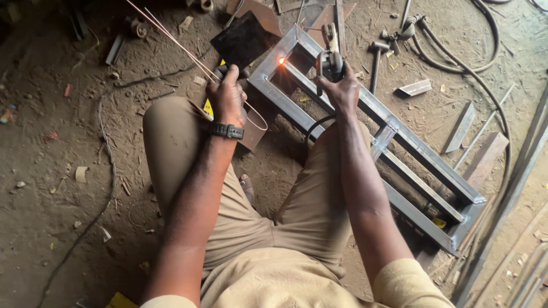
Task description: The person sits on the ground and welds a rectangular metal frame using a handheld welding torch and a small square shield. They repeatedly strike arcs along the frame's joints and crossbars, producing bright sparks and smoke. The person occasionally repositions the frame and adjusts their grip on the torch and shield.
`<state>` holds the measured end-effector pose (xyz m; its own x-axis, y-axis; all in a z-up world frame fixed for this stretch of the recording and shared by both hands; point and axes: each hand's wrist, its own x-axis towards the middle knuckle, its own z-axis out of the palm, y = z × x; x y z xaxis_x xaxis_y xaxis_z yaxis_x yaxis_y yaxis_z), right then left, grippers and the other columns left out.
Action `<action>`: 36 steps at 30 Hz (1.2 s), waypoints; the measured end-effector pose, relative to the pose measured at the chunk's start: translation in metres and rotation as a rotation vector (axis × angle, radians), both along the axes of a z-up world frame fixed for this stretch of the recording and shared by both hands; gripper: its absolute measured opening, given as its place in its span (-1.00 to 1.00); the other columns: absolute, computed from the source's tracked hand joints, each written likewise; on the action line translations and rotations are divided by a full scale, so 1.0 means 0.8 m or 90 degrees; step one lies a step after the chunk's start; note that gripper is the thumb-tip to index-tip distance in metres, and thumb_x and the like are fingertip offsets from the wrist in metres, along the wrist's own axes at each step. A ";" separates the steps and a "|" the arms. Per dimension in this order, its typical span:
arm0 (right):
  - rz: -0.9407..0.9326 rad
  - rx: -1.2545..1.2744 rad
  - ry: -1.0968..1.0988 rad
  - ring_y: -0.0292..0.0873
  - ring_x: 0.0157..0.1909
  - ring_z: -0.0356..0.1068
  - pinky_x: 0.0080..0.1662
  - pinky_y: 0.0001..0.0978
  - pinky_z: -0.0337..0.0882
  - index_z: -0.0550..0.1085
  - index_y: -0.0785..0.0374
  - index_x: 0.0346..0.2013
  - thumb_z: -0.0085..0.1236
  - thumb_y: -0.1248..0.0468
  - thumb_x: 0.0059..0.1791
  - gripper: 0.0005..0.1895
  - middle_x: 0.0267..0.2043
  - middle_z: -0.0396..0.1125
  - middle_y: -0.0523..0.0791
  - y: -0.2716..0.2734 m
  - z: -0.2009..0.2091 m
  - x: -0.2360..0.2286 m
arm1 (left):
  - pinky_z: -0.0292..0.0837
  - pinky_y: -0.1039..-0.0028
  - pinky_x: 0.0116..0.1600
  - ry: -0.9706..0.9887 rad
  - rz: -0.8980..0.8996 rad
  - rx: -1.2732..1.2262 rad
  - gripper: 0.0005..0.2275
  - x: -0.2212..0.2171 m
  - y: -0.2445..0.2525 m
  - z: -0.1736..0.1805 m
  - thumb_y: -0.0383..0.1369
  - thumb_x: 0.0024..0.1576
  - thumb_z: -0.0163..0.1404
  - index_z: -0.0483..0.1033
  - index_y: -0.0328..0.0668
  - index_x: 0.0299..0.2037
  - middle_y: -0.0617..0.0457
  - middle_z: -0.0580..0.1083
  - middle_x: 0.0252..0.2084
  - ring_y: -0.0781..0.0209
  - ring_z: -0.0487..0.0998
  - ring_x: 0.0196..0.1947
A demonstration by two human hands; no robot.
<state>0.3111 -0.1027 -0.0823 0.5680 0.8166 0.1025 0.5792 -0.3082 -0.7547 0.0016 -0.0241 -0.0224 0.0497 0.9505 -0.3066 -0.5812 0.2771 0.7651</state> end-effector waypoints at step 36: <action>-0.018 -0.119 -0.139 -0.03 -0.21 0.49 -0.24 -0.13 0.55 0.26 0.38 0.31 0.57 -0.20 -0.29 0.13 -0.19 0.45 0.07 0.045 -0.022 -0.004 | 0.15 0.63 -0.60 0.133 -0.224 0.229 -0.93 0.054 -0.020 0.029 -0.38 0.22 0.06 0.59 -0.15 -0.25 0.17 0.57 -0.45 0.55 0.29 -0.66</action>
<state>0.3080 -0.0664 -0.0999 0.5722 0.8168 0.0740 0.7107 -0.4487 -0.5419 0.0450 -0.0405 0.0006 0.3562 0.9344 -0.0023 -0.3257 0.1264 0.9370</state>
